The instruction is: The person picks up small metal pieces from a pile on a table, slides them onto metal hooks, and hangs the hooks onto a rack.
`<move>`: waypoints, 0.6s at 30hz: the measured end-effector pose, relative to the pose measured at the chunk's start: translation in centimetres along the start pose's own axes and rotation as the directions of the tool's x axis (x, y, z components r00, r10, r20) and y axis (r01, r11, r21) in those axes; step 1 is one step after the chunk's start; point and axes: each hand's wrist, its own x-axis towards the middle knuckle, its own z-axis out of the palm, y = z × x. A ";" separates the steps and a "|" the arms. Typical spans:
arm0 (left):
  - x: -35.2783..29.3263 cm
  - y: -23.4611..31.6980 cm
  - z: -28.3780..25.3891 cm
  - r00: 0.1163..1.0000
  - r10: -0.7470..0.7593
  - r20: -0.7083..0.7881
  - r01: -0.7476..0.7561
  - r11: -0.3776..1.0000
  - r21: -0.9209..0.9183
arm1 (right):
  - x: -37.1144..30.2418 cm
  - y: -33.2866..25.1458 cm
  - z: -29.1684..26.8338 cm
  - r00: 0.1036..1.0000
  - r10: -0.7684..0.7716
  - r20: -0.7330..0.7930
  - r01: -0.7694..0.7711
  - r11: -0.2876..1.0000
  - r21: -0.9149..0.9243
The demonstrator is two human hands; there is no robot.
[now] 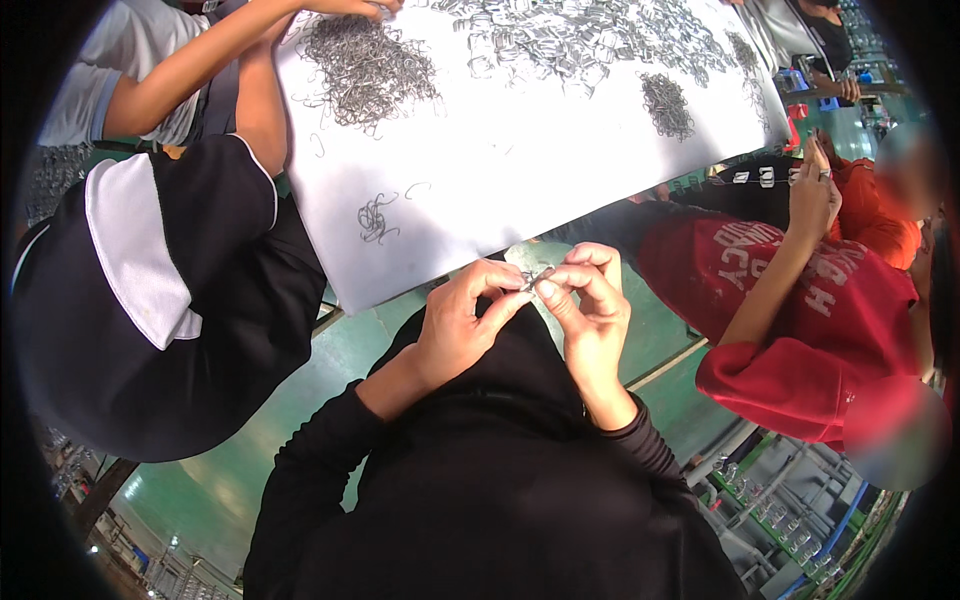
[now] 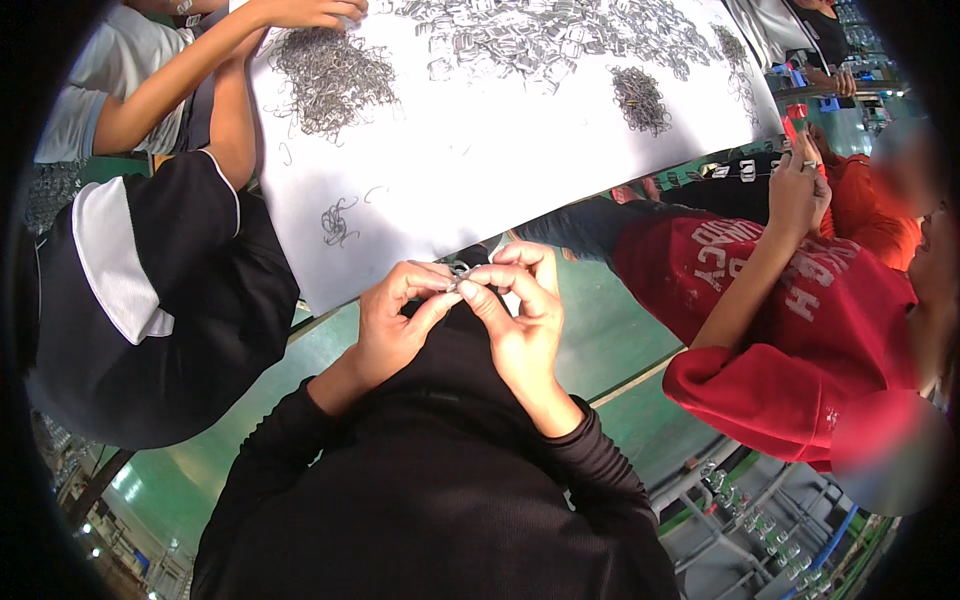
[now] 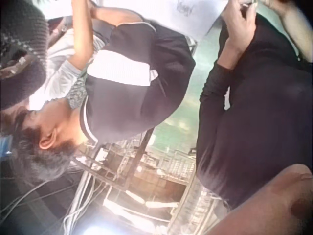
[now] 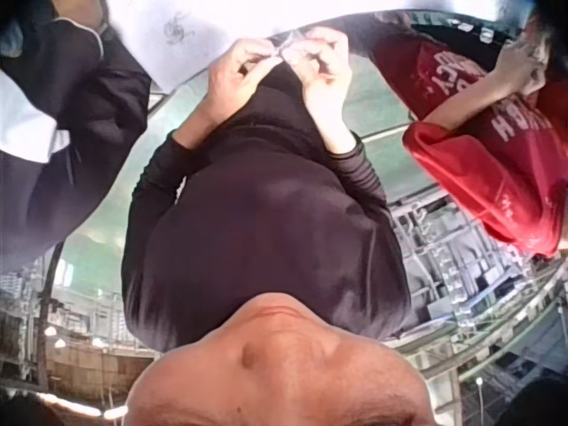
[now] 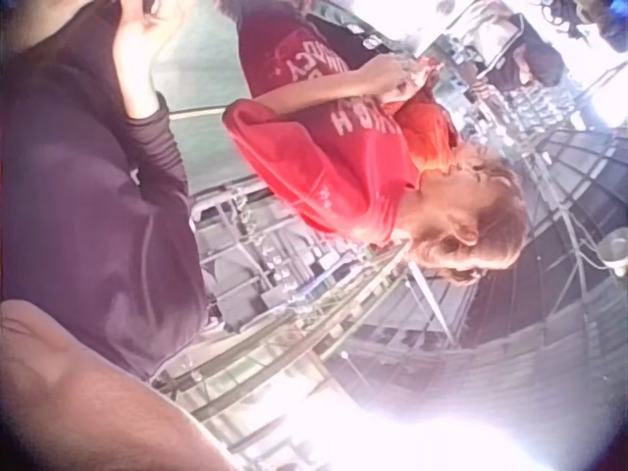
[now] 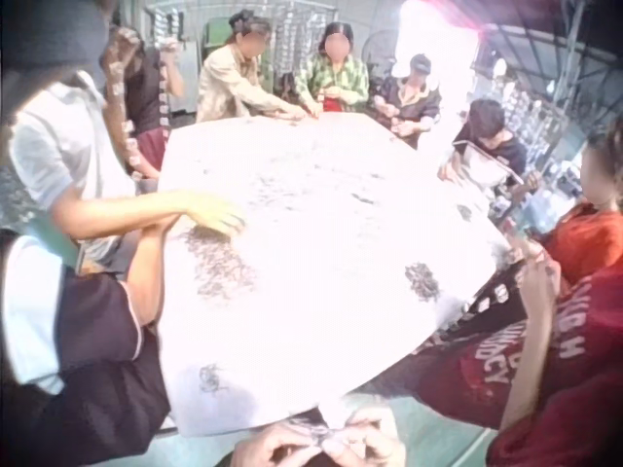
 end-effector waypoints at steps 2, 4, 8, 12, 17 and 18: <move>0.8 -0.3 -0.3 0.999 0.000 0.042 -0.004 0.995 0.096 | -0.3 0.5 -0.3 0.995 -0.101 -0.026 0.100 0.994 -0.038; 2.5 -1.1 -1.6 0.994 -0.102 0.049 0.086 0.961 0.263 | -0.5 0.4 -0.8 0.996 -0.090 -0.019 0.089 0.993 -0.072; 9.3 -8.7 -2.8 0.954 0.285 0.096 -0.278 0.711 0.646 | -0.8 0.8 -1.5 0.994 -0.104 -0.022 0.101 0.989 -0.106; 13.6 -13.0 -2.9 0.925 0.274 0.263 -0.371 0.503 0.781 | -1.0 1.6 -2.1 0.994 -0.104 -0.024 0.101 0.988 -0.117; 13.2 -9.1 -1.0 0.983 -0.105 0.148 0.003 0.825 0.566 | -1.2 2.1 -2.4 0.997 0.041 -0.067 -0.043 0.999 -0.028; 12.2 -7.2 -0.5 0.967 -0.197 0.164 0.106 0.890 0.443 | -1.1 2.2 -2.5 0.997 0.029 -0.074 -0.032 0.998 -0.050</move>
